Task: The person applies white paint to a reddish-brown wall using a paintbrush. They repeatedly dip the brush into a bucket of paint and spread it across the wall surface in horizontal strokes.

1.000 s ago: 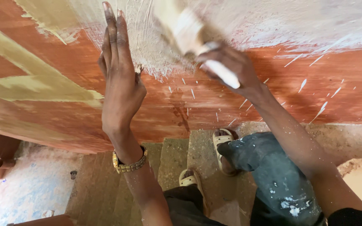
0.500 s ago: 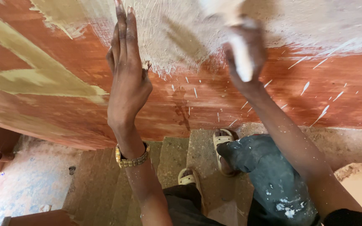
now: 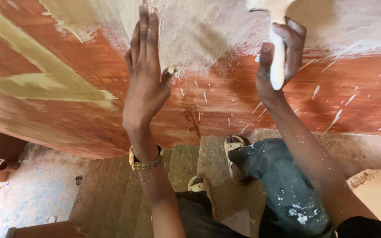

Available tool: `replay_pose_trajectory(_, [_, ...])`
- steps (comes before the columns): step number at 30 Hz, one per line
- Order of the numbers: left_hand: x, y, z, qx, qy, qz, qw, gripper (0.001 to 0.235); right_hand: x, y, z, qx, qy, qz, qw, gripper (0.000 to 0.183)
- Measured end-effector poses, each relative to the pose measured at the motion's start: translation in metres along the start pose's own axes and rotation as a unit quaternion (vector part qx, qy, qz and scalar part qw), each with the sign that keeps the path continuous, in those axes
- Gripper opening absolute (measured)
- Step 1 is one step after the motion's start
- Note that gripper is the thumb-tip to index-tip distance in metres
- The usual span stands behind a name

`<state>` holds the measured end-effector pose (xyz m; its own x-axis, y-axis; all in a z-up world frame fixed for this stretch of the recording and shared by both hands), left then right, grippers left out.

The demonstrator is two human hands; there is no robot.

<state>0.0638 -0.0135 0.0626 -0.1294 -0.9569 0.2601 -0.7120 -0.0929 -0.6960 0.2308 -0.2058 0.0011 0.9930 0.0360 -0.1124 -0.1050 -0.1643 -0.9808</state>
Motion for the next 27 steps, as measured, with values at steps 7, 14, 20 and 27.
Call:
replay_pose_trajectory(7, [0.023, -0.008, 0.010, -0.018, -0.008, -0.003, 1.000, 0.106, -0.024, -0.002, 0.017, -0.090, -0.073, -0.005, 0.993, 0.028])
replay_pose_trajectory(14, [0.017, 0.005, 0.009, -0.037, -0.023, -0.014, 0.999, 0.095, -0.038, 0.007, 0.024, -0.168, 0.017, -0.081, 0.982, 0.036])
replay_pose_trajectory(20, [0.011, 0.012, 0.003, -0.053, -0.043, -0.027, 0.997, 0.093, -0.002, 0.010, -0.035, 0.093, -0.021, 0.073, 0.993, 0.034])
replay_pose_trajectory(27, [0.017, 0.008, 0.023, -0.053, -0.048, 0.008, 0.997, 0.094, 0.002, 0.014, -0.015, -0.033, -0.055, 0.068, 0.996, 0.031])
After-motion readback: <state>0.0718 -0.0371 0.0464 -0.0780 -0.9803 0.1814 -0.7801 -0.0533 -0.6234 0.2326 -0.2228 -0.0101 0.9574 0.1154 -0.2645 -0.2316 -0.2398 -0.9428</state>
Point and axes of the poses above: each hand's wrist, its own y-axis away from the middle knuckle, its own z-axis out of the palm, x = y × z, the point moved 8 cm from there along -y, towards the middle knuckle, and after that the axes turned 3 degrees about y, right-handed, at the moved point
